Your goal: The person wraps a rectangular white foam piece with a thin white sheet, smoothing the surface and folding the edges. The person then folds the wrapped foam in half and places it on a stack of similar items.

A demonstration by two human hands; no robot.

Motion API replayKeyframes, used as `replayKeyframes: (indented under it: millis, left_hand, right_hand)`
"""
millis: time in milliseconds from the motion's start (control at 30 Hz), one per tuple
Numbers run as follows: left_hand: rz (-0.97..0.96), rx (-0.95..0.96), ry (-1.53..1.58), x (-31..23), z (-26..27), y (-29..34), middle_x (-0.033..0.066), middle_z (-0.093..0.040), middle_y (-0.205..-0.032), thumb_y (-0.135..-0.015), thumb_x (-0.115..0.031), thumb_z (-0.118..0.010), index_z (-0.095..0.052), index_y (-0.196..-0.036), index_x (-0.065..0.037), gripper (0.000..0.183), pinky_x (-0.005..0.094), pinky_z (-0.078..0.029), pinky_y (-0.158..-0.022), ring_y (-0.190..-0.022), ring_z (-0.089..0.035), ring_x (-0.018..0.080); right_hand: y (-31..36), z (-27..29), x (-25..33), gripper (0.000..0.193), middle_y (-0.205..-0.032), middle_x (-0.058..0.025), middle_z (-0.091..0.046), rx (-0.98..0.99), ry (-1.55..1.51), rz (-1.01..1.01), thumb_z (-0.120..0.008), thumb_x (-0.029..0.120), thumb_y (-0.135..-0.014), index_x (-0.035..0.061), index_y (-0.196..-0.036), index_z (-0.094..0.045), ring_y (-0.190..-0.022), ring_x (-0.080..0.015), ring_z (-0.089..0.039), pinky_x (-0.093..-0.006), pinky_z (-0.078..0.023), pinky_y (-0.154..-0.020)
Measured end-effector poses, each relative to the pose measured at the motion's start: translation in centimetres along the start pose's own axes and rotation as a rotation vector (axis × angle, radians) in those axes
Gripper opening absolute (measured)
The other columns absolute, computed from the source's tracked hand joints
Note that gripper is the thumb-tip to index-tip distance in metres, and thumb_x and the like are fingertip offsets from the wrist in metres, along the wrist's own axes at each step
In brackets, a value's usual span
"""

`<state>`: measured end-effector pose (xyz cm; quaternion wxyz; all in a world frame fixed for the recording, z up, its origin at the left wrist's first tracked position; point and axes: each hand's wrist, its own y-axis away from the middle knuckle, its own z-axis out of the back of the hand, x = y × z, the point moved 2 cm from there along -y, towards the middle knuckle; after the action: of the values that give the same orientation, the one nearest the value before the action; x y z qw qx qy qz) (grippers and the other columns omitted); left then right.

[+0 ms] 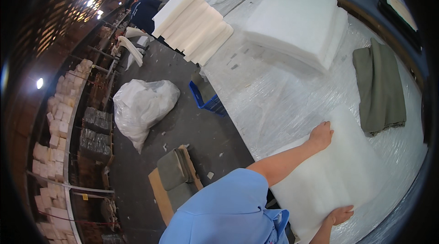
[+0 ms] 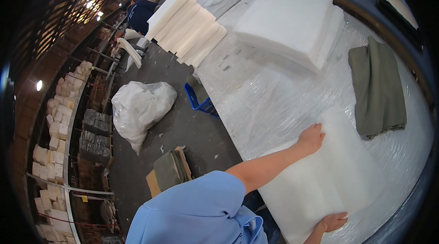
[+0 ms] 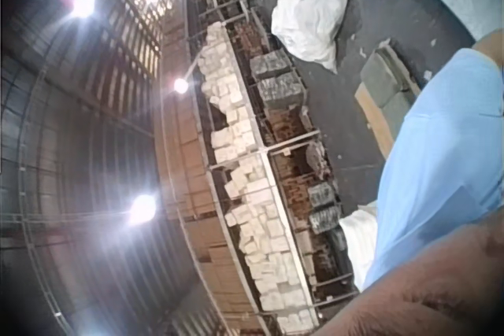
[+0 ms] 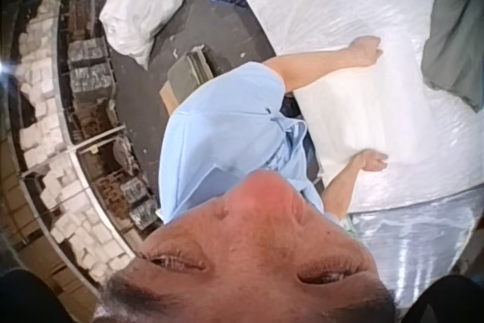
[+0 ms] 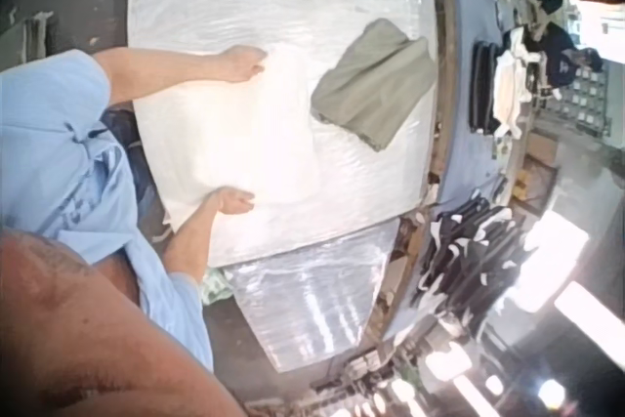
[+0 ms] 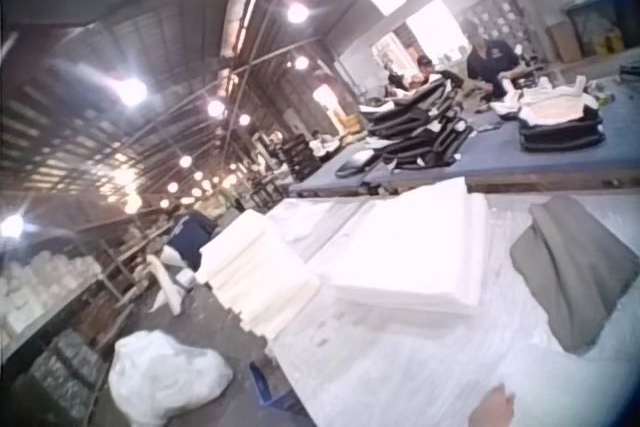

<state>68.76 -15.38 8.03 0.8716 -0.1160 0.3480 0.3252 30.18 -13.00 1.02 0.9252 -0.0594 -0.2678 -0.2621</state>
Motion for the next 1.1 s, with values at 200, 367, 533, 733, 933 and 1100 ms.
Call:
replayKeyframes:
  millis: [200,367,533,733,933,1100]
  left_hand:
    - [0.181,0.16,-0.151,-0.1,-0.9,-1.5,0.0249,-0.072,-0.104,-0.106,-0.034,-0.047,-0.07,-0.106,0.0,0.041,0.0538,-0.054,-0.088,-0.099,-0.069,0.0438]
    - [0.321,0.276,-0.267,0.8,-2.7,-3.7,0.0233,-0.075,-0.102,-0.107,-0.048,-0.035,-0.078,-0.094,-0.003,0.063,0.0554,-0.056,-0.086,-0.098,-0.072,0.0434]
    - [0.479,0.392,-0.17,1.3,-3.3,-5.8,0.0305,-0.068,-0.124,-0.102,-0.051,-0.04,-0.071,-0.12,0.005,0.067,0.0518,-0.049,-0.101,-0.119,-0.064,0.0457]
    - [0.632,0.473,0.406,5.9,-3.8,-7.0,0.0238,-0.071,-0.116,-0.103,-0.046,-0.045,-0.07,-0.118,0.009,0.062,0.045,-0.049,-0.098,-0.111,-0.066,0.0373]
    - [0.382,0.208,0.09,5.5,4.2,-7.6,0.0271,-0.071,-0.111,-0.106,-0.048,-0.041,-0.073,-0.108,0.005,0.062,0.049,-0.048,-0.096,-0.108,-0.066,0.0431]
    - [0.231,0.339,-0.078,3.7,4.7,-1.2,0.0328,-0.068,-0.112,-0.107,-0.047,-0.037,-0.073,-0.107,0.002,0.061,0.053,-0.048,-0.096,-0.11,-0.064,0.0487]
  right_hand:
    - [0.1,-0.3,-0.7,0.07,-0.13,-0.0333,-0.061,0.048,0.006,-0.039,-0.042,0.054,-0.107,-0.0092,-0.136,-0.055,-0.12,-0.0477,-0.059,-0.0496,-0.048,-0.103]
    - [-0.1,-2.0,-2.0,0.07,-0.139,-0.032,-0.057,-0.065,0.094,0.022,-0.041,0.052,-0.109,-0.011,-0.137,-0.054,-0.13,-0.0451,-0.053,-0.0475,-0.041,-0.113]
    - [0.5,-1.0,-0.5,0.067,-0.136,-0.032,-0.057,-0.103,0.079,0.035,-0.041,0.048,-0.108,-0.012,-0.136,-0.054,-0.128,-0.0464,-0.053,-0.0492,-0.04,-0.112]
    - [0.8,-0.2,0.6,0.059,-0.132,-0.0311,-0.059,-0.034,0.007,0.037,-0.044,0.043,-0.108,-0.0093,-0.134,-0.055,-0.123,-0.0479,-0.053,-0.0522,-0.041,-0.107]
    - [0.7,-0.5,0.2,0.057,-0.129,-0.0289,-0.061,-0.079,0.049,0.055,-0.044,0.042,-0.107,-0.0074,-0.132,-0.056,-0.121,-0.0465,-0.055,-0.0511,-0.042,-0.106]
    - [1.2,-0.1,0.9,0.054,-0.126,-0.0288,-0.06,-0.047,-0.001,0.031,-0.045,0.041,-0.107,-0.0064,-0.131,-0.056,-0.12,-0.0468,-0.054,-0.0522,-0.042,-0.105]
